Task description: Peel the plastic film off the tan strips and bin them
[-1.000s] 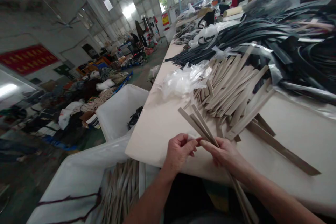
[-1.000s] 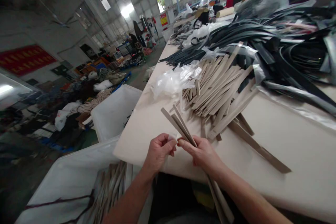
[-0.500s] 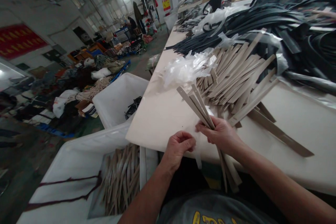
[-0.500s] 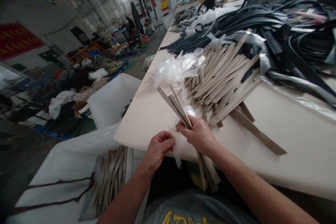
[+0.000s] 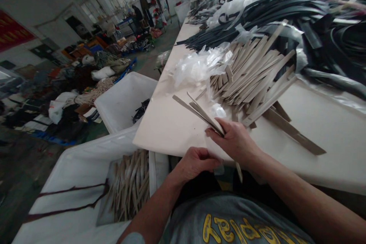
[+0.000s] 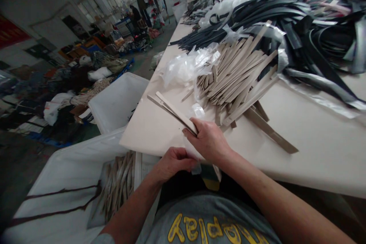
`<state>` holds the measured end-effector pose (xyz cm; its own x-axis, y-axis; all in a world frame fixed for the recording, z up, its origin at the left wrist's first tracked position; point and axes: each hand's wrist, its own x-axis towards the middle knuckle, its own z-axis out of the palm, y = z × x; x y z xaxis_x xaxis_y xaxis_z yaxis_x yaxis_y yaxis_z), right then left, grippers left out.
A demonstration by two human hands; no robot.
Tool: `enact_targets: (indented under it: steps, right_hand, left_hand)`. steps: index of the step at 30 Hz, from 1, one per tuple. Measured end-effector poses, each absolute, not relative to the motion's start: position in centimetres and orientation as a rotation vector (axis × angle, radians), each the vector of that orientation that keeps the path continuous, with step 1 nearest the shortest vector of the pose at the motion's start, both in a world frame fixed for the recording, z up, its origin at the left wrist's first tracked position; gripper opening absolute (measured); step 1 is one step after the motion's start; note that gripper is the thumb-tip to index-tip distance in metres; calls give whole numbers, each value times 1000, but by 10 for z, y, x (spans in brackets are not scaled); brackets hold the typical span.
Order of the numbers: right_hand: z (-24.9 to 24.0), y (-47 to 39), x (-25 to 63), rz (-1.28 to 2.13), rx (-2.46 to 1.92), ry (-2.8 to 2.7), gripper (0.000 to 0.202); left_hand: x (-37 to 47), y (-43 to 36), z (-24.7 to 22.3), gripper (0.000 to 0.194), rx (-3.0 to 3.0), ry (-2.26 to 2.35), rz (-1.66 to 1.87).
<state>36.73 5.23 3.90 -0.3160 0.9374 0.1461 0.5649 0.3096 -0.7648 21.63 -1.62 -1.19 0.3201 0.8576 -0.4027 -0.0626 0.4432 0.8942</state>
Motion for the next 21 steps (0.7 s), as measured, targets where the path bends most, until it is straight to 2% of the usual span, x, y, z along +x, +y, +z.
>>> enact_targets:
  steps: [6,9,14,17,21]
  right_hand:
    - [44,56,372,843,-1307,-1982,23]
    - [50,52,382,947,-1232,-1982,28]
    - [33,35,412,1274,-1251,-1865,55]
    - [10,24,428,1311,-1295,-1781,51]
    - [-10,9,442,1143,-1311,-1629,34]
  left_hand:
    - [225,-21,-8,21,993,1039,724]
    - [220,-10,-5,22,813,1075,953]
    - [201,16,2,35,422,1040,1393]
    - [199,29,4,38,319,1003,1499]
    - [207,40,4,39,263,989,1550]
